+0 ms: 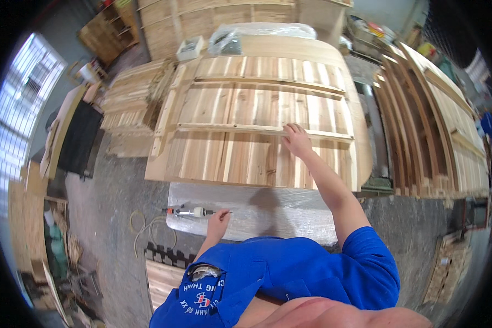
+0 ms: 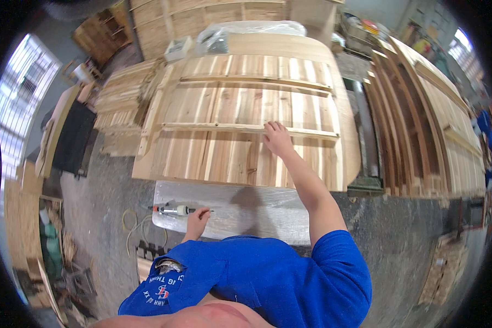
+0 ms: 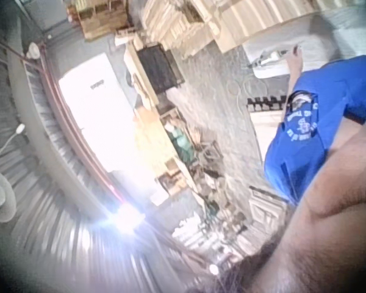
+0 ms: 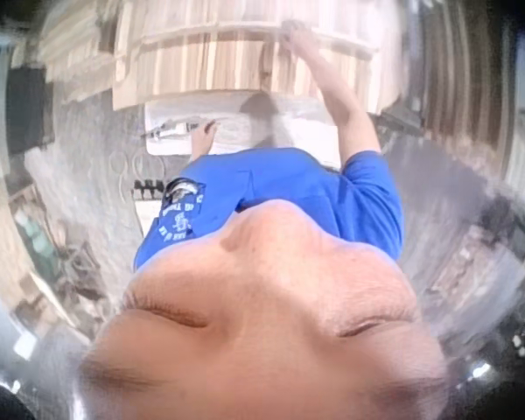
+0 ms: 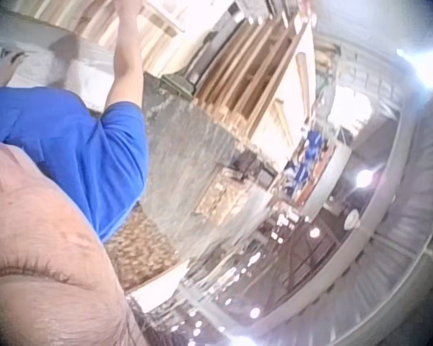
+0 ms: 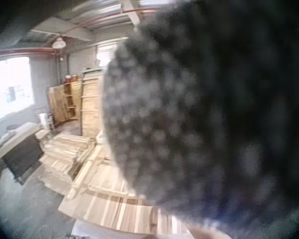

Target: The person assembles a wooden furniture frame by securing slats to a base using a pneumatic screwdriver. They handle wooden slats, screws, and the frame, moving the assembled unit to a stack.

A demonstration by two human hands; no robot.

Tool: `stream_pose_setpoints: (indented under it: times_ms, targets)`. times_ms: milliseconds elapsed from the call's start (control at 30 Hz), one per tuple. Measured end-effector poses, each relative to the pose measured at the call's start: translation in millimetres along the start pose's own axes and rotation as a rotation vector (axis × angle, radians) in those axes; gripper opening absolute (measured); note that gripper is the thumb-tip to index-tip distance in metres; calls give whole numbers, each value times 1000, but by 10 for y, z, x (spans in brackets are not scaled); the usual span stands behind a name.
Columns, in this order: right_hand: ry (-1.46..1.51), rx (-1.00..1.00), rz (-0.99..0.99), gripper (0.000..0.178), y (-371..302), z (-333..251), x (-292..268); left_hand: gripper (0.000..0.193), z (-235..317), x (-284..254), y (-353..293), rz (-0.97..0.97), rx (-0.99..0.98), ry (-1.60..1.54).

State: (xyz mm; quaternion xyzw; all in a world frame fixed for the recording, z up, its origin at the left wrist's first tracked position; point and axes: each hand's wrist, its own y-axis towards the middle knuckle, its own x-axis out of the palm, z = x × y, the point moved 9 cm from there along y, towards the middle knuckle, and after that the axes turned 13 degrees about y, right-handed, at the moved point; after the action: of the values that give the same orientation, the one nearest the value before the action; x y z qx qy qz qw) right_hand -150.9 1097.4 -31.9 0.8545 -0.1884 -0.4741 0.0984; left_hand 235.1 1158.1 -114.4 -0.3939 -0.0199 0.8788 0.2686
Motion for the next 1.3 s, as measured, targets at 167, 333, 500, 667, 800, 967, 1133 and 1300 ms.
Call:
stream_pose_setpoints:
  times_ms: [167,333,500,667,800,967,1133,1300]
  targets:
    - [-31,156,-99,34,98,214,254,25,-51,339,-276,10,-358,-592]
    - [62,236,-100,29,26,325,139,35,-176,137,-163,218,-545,-1134]
    - [114,253,-175,32,-601,55,236,33,-648,21,-47,219,-653,-1306]
    - [67,96,-75,45,-1097,-446,-268,36,-708,-1,273,73,-793,-1358]
    - [-103,173,-131,57,-1900,-420,-767,38,-902,-48,400,134,-814,-1477]
    - [-468,874,328,59,-3322,721,-1558,40,-881,-53,536,177,-743,-1620]
    - [-185,1251,391,62,-3763,964,-1415,42,-887,-160,534,135,-737,-1595]
    - [-285,1088,485,67,-3545,504,-1535,36,-545,-884,555,112,-438,-1446]
